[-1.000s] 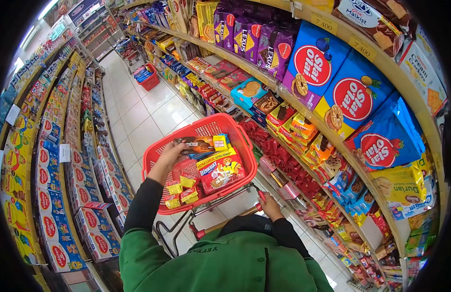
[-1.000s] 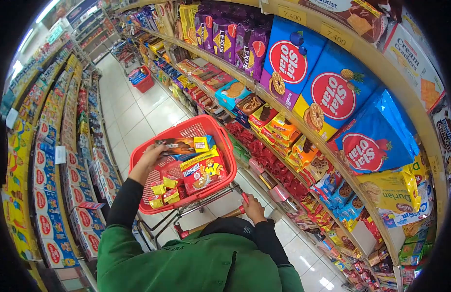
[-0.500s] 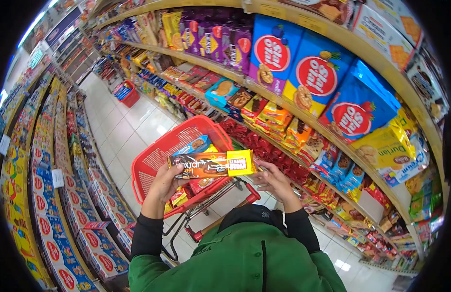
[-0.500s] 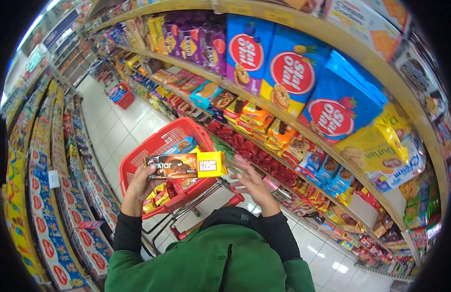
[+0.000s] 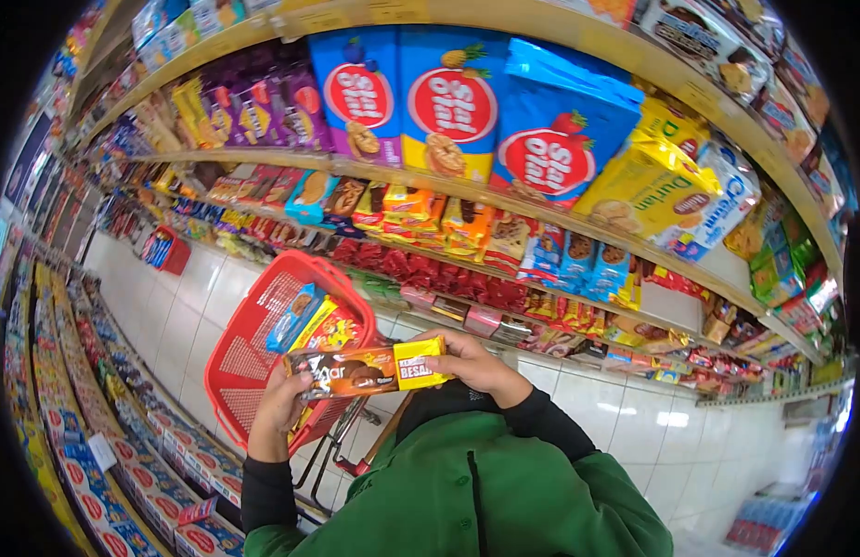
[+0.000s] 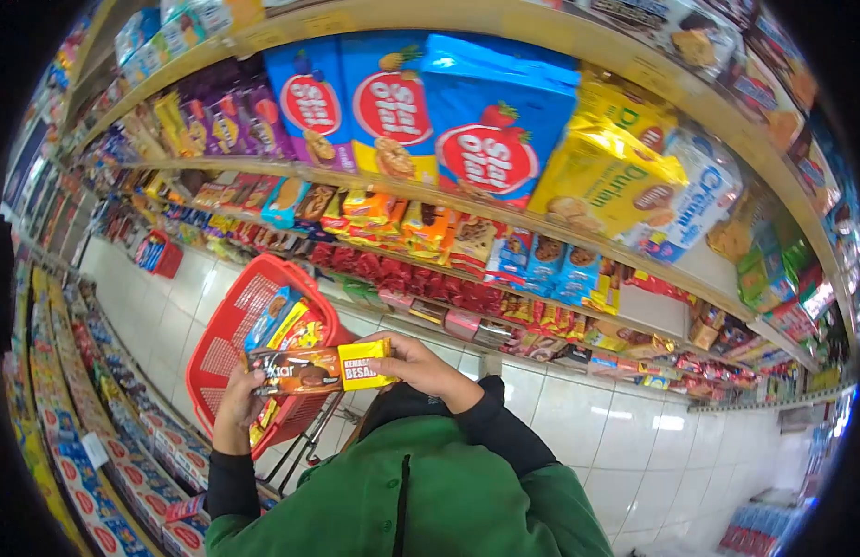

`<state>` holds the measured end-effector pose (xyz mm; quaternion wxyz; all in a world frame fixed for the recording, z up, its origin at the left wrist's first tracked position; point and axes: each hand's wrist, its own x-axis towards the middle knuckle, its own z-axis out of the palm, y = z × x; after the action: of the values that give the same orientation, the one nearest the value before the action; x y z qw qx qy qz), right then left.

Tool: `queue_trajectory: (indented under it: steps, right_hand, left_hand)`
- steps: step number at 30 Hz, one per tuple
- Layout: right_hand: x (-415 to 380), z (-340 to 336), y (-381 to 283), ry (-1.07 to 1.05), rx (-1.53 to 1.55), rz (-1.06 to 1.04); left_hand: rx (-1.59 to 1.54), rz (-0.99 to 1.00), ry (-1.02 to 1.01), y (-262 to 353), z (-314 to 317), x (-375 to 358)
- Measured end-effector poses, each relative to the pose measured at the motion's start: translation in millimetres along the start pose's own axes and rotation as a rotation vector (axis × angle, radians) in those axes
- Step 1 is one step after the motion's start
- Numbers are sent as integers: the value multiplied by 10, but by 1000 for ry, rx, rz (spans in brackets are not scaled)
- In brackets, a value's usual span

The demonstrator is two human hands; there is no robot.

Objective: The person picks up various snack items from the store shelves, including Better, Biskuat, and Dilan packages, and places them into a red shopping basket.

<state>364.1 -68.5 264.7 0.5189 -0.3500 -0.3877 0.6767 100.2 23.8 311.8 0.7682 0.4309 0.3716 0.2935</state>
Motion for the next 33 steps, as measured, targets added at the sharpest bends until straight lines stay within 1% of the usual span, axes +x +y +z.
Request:
queue_trajectory:
  steps: [1,3,4,5,6,7,8,10,11,12,13,14,15,16,17,18,19,20,22,25,29,33]
  right_hand:
    - [-33,-30,-21,-4,-18,-20]
    - [-129,-139,-52,4,-48,-60]
    - [-201,-239,-41,58,-14,-47]
    - [-295,-366,-30,106,20,-35]
    - [-401,-480,-36,151,54,-24]
    - [-537,-574,-57,249,174,-40]
    - [-703,-637,-157,296,295,-89]
    - [-1042,-914,-163,421,373,-115]
    - [-1205,-975,-196,531,390,-141]
    - [-1390,-1151,-66,632,428,-187]
    - [-1586,-1285,-30,655,492,-240]
    - [-1798,-1381,18,758,493,-309]
    - [-2012,-1450,34,850,522,-307]
    - [-2194,-1453,-11,896,470,-334]
    - [-2421,-1561,62,914,541,-395]
    - [-2509,-1470,-46,1011,552,-394]
    - [-2635,-1455,-63,1026,580,-449]
    - [-2718,-1413,-125,1078,538,-428]
    - [-2901,-1484,-64,1222,588,-474]
    - [-3000,-1690,38,1401,628,-494]
    - [-2768,-1999,51,1525,596,-516]
    - [-2521,-2437,22,1512,579,-470]
  left_hand:
    - [53,-8,-60,2,17,3]
    - [266,-9,-159,-28,15,20]
    - [353,-5,-205,18,56,-3]
    - [353,-52,-245,77,55,-22]
    - [342,-36,-206,104,27,-24]
    - [330,-19,-161,121,-17,-32]
    - [318,-2,-113,130,-70,-40]
    - [309,105,42,162,-178,-56]
    - [263,146,78,188,-225,-62]
    - [216,186,114,209,-270,-65]
    - [201,200,145,228,-315,-67]
    - [185,212,177,242,-360,-71]
    - [169,224,209,251,-396,-74]
    - [171,226,239,251,-423,-75]
    - [173,228,268,250,-447,-73]
    - [176,230,298,252,-459,-72]
    - [192,227,307,260,-461,-73]
    - [195,227,321,262,-467,-70]
    - [202,226,352,262,-490,-67]
    - [205,230,371,243,-530,-56]
    - [211,233,404,247,-530,-61]
    - [208,251,407,268,-490,-69]
